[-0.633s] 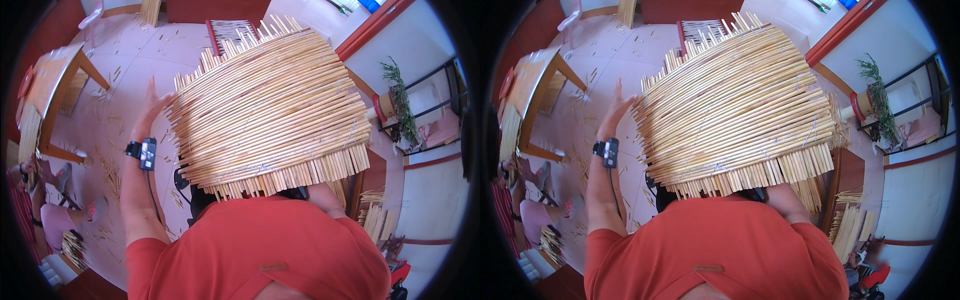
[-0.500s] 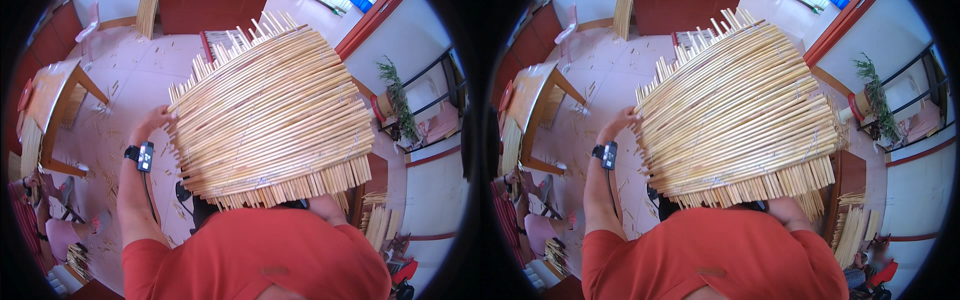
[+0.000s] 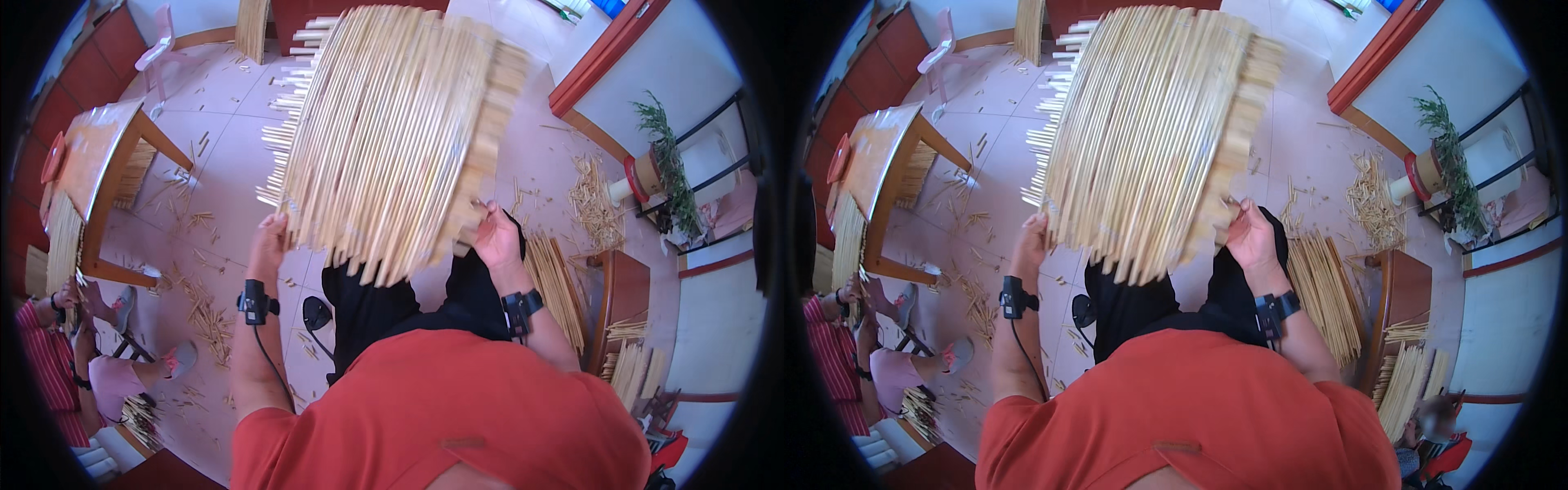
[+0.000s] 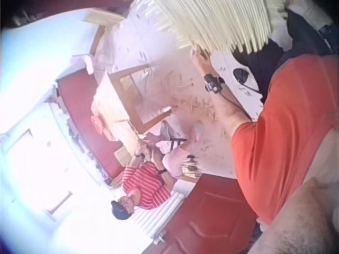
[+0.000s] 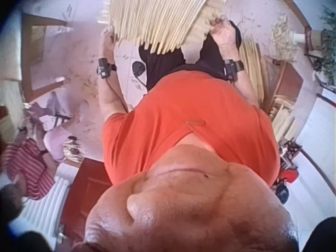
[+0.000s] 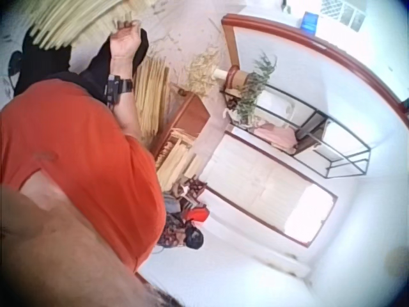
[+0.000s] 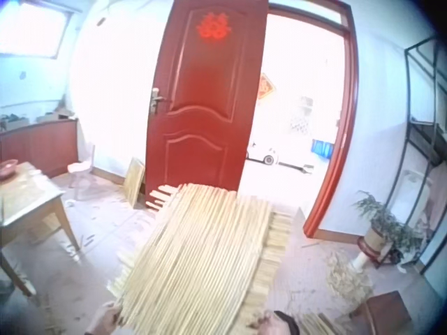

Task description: Weave together thin bamboo sticks using white string to create a mat.

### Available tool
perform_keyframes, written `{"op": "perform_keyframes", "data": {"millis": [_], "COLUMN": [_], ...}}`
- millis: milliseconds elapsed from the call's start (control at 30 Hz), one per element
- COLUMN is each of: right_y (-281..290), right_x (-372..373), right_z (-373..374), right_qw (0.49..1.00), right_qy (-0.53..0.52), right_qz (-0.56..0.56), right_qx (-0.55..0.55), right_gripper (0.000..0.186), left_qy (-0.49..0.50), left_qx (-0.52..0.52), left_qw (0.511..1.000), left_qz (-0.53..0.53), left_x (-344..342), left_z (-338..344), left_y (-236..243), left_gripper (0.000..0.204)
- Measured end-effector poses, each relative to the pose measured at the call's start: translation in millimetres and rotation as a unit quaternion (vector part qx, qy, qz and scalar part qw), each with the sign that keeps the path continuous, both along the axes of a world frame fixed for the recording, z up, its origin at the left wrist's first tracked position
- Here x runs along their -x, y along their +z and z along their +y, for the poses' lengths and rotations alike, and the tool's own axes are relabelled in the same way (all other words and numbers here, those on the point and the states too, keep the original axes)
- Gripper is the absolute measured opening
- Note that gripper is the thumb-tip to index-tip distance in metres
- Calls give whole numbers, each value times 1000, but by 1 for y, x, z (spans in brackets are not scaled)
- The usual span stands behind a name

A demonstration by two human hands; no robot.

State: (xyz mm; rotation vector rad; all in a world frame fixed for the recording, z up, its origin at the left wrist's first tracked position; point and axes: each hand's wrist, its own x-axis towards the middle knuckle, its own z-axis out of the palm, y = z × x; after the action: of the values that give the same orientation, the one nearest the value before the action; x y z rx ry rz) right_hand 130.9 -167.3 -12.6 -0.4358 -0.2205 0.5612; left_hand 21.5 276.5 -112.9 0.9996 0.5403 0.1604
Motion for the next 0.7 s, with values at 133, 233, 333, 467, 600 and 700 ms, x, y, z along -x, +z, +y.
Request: {"op": "perform_keyframes", "data": {"millis": [133, 233, 333, 467, 600, 700], "right_y": [-10, -8, -14, -10, -1, 14], "right_x": [-22, -25, -20, -5, 15, 20], "right_z": [-20, -36, -52, -63, -79, -74], "right_qw": [978, 966, 934, 922, 902, 936], "right_qy": [-137, -185, -249, -266, -300, -215], "right_qz": [98, 69, 165, 182, 144, -11], "right_qx": [125, 169, 194, 217, 276, 278], "right_gripper": [19, 20, 21, 18, 14, 14], "left_qy": [-46, -100, -117, -151, -193, -178], "left_qx": [121, 108, 75, 78, 39, 53], "left_qw": [989, 985, 987, 985, 978, 980], "left_qz": [69, 89, 75, 40, 62, 71], "left_x": [-6, -5, 5, 18, 22, 28], "left_z": [-91, -164, -186, -191, -208, -191], "left_y": [19, 65, 76, 80, 65, 49], "left_gripper": [10, 12, 13, 14, 17, 17]}}
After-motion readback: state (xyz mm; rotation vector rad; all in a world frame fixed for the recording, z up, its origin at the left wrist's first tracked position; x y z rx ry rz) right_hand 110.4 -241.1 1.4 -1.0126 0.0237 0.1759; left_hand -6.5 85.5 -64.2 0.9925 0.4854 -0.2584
